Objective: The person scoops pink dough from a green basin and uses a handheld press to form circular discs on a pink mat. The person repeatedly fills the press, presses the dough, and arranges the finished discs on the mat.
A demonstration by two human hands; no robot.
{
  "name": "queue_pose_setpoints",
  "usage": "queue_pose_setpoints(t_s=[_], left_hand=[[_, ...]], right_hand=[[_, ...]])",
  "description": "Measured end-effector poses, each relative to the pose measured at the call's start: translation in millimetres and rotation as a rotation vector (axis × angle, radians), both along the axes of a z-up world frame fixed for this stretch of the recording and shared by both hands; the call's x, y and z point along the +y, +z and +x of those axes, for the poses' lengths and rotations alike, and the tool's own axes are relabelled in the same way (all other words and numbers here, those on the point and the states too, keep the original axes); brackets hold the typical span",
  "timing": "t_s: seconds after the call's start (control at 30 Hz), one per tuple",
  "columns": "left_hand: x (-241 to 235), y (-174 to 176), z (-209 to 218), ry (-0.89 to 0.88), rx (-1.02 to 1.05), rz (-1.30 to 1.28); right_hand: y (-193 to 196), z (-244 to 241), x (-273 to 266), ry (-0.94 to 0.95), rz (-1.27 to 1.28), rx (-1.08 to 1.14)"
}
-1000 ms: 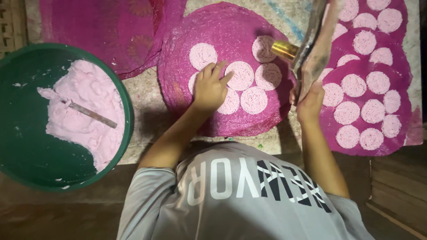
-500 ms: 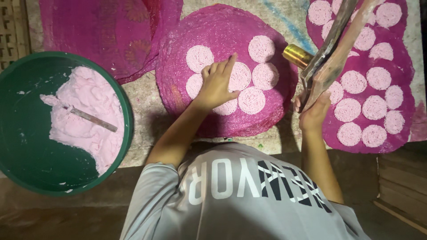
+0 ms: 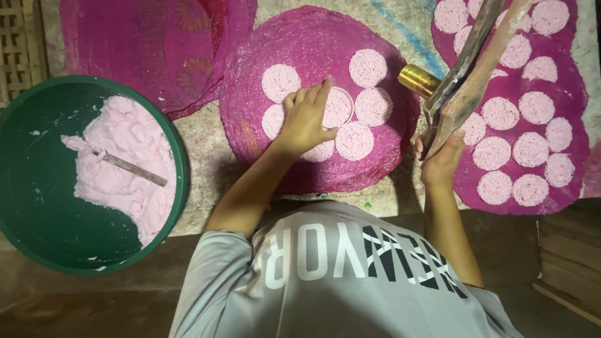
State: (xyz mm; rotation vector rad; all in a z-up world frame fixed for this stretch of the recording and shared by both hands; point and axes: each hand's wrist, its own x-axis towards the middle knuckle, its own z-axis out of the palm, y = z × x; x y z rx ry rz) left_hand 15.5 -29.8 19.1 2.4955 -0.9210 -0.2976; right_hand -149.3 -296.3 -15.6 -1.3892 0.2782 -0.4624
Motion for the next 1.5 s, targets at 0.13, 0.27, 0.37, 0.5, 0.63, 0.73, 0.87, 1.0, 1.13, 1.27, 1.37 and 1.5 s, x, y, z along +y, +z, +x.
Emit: queue_pose_setpoints(t_s=[0.13, 0.27, 0.37, 0.5, 0.63, 0.73, 0.87, 1.0, 1.13, 1.27, 1.37, 1.5], left_hand=[[0.8, 14.4, 10.2, 0.071, 0.056, -0.002], [-4.9, 23.5, 51.5, 0.155, -0.006, -0.023], [-11.3, 23.5, 86.6, 0.173, 0.017, 0.048], [-15.5, 21.5, 95.9, 0.100, -0.084, -0.022], [-4.5, 11.4, 60.1, 0.093, -0.045, -0.171], [13.4, -2.6, 21.4, 0.127, -0.132, -0.170], [28.7, -17.7, -6.4, 0.242, -0.218, -0.089], [27.8, -29.7, -19.5, 0.267, -0.228, -0.053], [23.8, -30.9, -19.9, 0.254, -0.195, -0.065], [21.5, -31.7, -21.5, 0.269, -0.235, -0.071], [19.7, -32.4, -23.1, 0.251, -0.219, -0.050], [15.2, -31.9, -22.9, 0.260, -0.200, -0.047]], right_hand=[[-2.7, -0.9, -4.1, -0.042, -0.030, 0.022], [-7.7, -2.4, -9.8, 0.078, 0.234, 0.001], [-5.6, -4.5, -9.3, 0.282, 0.459, -0.045], [9.5, -5.5, 1.0, 0.527, 0.865, -0.138], [22.3, -6.3, 14.1, 0.565, 0.994, -0.073], [25.1, -8.6, 18.7, 0.520, 0.894, -0.043], [24.0, -4.1, 18.9, 0.523, 0.860, -0.031], [18.6, -9.0, 18.8, 0.503, 0.829, -0.005], [15.6, -8.0, 14.7, 0.517, 0.807, -0.029], [12.8, -11.3, 9.2, 0.496, 0.783, -0.033], [10.5, -12.4, 7.3, 0.481, 0.766, -0.031], [7.6, -11.1, 4.8, 0.461, 0.758, -0.024]])
